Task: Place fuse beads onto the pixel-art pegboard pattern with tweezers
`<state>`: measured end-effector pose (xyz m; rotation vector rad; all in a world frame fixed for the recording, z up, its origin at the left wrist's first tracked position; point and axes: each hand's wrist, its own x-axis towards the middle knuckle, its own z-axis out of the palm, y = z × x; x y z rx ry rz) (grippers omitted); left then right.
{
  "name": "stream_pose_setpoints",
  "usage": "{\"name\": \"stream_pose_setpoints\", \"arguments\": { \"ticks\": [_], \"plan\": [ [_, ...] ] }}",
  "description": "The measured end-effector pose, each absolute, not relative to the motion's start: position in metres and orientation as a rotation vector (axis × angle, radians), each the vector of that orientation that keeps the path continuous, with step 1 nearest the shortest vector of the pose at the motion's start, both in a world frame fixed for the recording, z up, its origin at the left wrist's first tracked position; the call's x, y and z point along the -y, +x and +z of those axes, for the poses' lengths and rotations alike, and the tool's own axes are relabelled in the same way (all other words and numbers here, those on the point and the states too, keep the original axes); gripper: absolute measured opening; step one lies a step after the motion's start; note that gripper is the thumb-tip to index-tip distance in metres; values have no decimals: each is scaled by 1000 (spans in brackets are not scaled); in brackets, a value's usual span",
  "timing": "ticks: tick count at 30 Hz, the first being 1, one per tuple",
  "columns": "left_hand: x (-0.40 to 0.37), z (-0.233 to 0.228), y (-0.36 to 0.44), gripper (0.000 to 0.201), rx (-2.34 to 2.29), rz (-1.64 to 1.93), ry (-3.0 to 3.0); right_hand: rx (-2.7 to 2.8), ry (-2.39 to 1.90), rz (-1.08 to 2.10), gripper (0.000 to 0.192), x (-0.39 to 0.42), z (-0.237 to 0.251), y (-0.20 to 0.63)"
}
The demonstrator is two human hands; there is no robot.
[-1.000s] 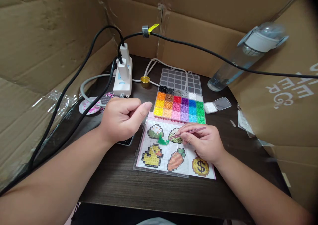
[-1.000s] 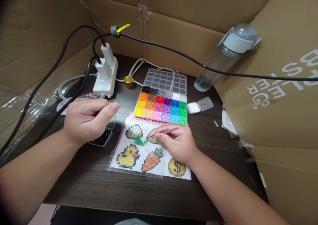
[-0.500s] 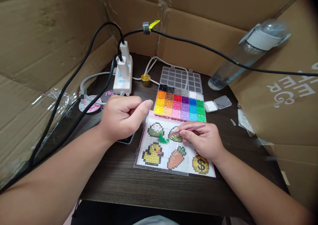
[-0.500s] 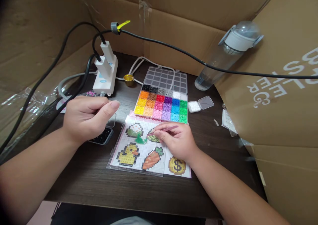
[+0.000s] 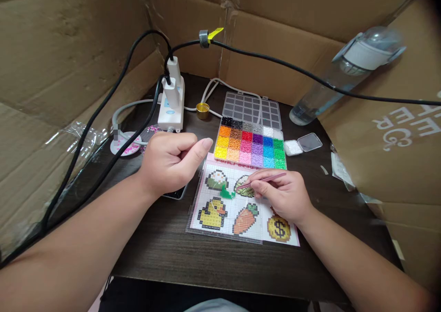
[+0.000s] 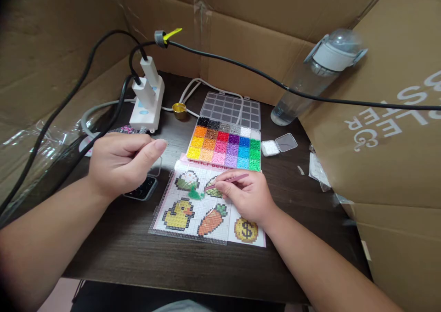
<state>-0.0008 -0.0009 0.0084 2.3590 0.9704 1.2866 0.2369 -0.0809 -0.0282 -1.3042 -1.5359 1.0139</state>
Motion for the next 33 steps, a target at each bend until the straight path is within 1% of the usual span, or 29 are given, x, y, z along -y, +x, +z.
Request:
{"name": "stream_pose_setpoints", "arguments": {
  "ticks": [12,18,33],
  "plan": [
    [1,8,1,49,-1003,1268,2359,1549,-1297,1024,13,82,-29,236],
    [2,8,0,49,-1010,1256,2354,1580,-1278,965,14,81,-29,238],
    [1,8,0,49,-990,1279,2354,1562,-1282,960,19,81,-27,235]
  ]
}}
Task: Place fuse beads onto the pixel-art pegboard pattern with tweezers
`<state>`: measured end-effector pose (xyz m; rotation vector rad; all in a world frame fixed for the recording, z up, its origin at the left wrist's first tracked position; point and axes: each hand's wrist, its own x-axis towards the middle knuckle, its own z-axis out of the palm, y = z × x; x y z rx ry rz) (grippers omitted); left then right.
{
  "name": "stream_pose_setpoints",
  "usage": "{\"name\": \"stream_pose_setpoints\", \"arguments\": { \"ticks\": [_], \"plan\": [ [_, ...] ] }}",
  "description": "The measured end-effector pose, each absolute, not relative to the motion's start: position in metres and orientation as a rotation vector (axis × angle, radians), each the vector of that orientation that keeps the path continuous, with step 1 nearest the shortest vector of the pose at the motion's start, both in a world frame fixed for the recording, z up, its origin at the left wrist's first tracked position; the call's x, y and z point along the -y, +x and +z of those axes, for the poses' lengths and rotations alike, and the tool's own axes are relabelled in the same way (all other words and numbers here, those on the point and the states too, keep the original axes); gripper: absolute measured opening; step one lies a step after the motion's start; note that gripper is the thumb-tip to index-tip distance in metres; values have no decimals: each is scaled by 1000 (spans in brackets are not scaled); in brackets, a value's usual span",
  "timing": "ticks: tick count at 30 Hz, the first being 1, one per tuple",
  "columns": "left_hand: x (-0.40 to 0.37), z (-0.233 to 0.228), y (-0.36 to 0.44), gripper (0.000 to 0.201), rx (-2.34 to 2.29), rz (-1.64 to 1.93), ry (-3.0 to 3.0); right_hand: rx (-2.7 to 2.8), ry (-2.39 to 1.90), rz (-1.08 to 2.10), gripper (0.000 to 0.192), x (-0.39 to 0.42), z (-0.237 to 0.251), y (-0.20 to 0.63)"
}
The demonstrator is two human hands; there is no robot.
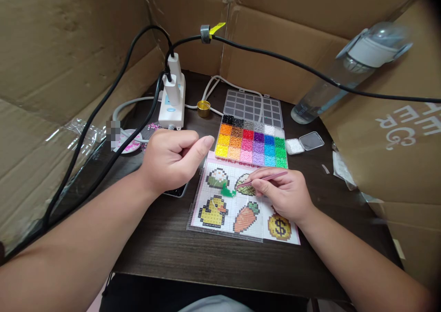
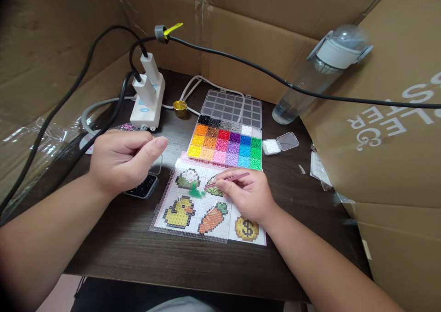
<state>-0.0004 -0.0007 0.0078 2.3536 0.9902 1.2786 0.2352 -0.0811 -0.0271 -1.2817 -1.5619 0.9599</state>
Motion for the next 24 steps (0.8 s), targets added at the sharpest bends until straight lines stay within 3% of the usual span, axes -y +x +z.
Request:
{"name": "stream_pose_setpoints", "arguments": {
  "ticks": [24],
  "plan": [
    [4,11,1,49,-1052,1220,2325,1561,-1310,951,14,82,-28,234]
  ]
}}
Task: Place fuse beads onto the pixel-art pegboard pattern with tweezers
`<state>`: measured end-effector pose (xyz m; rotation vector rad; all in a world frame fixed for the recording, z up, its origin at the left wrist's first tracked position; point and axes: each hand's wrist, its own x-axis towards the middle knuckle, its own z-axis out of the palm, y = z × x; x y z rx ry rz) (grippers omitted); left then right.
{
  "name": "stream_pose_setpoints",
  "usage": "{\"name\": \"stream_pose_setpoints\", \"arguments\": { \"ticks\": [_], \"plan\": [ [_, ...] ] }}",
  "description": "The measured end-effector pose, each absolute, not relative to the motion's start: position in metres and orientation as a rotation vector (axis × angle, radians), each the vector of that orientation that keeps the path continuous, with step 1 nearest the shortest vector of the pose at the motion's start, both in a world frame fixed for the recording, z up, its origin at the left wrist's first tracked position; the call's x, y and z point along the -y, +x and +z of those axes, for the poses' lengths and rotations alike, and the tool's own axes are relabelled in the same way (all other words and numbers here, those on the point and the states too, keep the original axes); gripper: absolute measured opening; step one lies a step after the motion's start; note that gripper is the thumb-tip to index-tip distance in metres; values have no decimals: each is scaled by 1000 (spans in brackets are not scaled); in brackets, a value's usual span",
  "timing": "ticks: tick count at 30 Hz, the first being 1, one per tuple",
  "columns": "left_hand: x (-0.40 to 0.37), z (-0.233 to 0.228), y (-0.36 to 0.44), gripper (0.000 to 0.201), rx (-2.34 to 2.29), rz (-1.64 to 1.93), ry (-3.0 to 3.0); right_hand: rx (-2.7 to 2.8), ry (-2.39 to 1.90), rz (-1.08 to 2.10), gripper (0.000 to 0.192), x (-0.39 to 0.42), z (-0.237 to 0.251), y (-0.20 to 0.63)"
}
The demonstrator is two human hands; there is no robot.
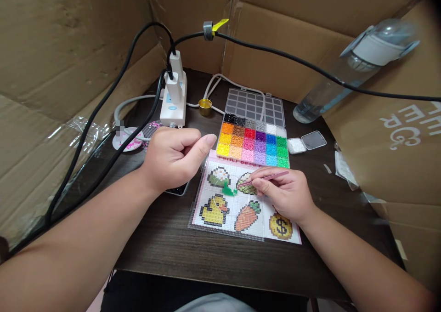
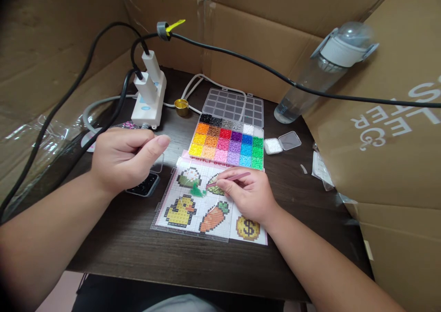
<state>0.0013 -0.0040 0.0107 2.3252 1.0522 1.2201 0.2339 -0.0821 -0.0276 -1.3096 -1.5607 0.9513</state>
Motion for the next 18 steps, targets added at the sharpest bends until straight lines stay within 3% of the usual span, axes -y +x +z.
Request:
{"name": "stream_pose_setpoints", "arguments": {
  "ticks": [18],
  "plan": [
    [2,9,0,49,-1041,1229,2327,1414,-1302,1003,14,81,-29,240]
  ]
}}
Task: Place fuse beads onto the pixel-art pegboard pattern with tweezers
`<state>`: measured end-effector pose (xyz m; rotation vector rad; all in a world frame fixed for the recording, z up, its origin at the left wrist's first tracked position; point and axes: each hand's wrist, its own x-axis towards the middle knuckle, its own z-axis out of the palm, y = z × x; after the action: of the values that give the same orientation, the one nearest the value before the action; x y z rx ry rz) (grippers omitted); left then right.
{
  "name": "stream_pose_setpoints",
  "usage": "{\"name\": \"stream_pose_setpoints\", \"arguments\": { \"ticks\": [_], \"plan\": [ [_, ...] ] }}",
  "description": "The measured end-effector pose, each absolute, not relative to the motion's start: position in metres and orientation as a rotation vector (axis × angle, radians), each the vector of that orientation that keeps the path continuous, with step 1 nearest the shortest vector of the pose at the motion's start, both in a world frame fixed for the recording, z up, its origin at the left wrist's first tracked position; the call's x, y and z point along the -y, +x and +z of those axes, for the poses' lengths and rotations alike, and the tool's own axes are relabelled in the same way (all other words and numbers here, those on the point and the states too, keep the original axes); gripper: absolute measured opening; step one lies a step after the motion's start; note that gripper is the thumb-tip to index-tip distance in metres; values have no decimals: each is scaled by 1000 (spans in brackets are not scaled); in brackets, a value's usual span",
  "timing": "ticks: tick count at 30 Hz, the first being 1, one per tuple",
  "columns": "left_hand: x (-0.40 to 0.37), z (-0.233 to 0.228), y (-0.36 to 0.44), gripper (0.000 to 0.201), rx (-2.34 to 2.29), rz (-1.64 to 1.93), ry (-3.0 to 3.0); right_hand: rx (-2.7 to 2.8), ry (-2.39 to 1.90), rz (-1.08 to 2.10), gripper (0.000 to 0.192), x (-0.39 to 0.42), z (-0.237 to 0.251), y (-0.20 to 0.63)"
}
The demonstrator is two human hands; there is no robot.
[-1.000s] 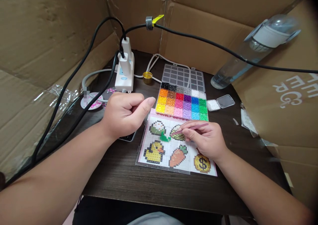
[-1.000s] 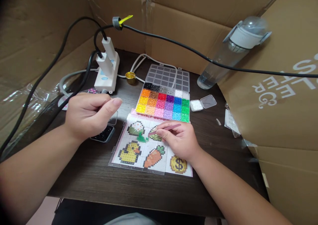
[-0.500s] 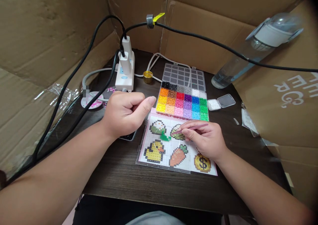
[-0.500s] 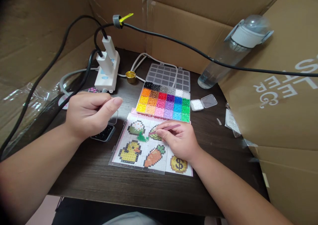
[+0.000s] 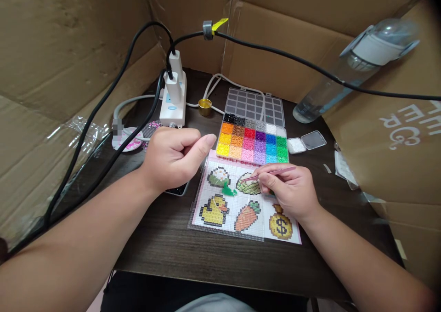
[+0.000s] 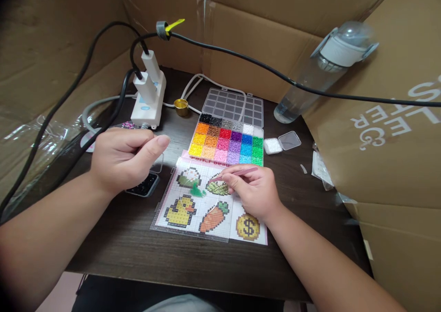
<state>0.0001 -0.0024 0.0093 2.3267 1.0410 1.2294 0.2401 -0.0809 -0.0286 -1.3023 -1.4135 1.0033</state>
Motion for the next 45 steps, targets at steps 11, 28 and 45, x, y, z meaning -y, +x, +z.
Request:
{"name": "stream_pose_setpoints", "arguments": {
  "ticks": [11,28,45],
  "plan": [
    [-4,10,-1,46,-927,1261,2451,857,-1187,430,14,24,-22,307],
    [-4,9,-3,47,-954,1283,2444,753,-1418,557,29,21,-35,307],
    [-2,9,-3,47,-990,1243,2422,666,-1402,567,28,21,-40,313]
  ]
}}
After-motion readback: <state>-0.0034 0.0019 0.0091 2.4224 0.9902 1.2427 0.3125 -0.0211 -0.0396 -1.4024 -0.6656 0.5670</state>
